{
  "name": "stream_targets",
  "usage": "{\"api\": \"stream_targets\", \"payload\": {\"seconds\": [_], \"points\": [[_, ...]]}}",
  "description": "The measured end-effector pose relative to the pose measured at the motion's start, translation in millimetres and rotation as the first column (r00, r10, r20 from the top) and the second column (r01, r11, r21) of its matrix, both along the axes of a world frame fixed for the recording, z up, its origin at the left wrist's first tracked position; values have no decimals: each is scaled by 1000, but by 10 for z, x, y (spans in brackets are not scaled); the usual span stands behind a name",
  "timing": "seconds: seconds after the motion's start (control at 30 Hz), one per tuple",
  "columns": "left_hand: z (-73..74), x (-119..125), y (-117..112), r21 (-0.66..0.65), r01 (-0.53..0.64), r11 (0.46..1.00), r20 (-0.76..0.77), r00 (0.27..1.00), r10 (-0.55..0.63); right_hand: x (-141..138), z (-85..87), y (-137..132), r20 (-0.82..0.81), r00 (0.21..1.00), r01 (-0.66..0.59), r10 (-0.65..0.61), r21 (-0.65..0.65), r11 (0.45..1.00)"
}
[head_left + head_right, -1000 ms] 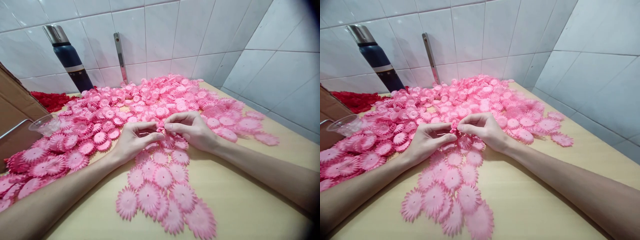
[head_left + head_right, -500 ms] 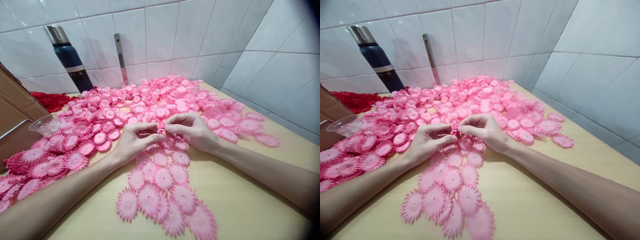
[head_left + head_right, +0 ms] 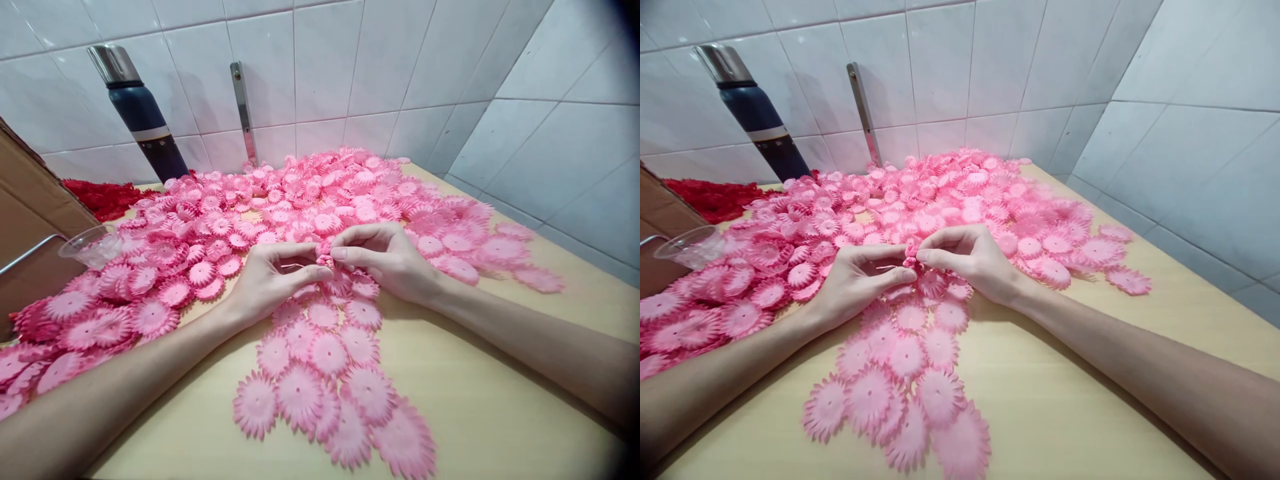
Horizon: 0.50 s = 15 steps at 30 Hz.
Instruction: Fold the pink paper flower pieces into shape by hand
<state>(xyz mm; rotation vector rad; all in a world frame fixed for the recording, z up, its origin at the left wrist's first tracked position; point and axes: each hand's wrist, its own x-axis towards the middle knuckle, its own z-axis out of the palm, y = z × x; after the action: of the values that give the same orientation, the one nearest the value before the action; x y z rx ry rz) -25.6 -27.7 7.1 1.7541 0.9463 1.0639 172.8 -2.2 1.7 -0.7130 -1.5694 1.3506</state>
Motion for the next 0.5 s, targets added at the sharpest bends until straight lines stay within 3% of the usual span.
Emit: {"api": "stream_targets", "payload": {"seconds": [0.5], "points": [[4, 2, -3, -3, -3, 1000, -36, 999, 3, -6, -3, 1, -11, 1000, -9, 9, -14, 1000]]}}
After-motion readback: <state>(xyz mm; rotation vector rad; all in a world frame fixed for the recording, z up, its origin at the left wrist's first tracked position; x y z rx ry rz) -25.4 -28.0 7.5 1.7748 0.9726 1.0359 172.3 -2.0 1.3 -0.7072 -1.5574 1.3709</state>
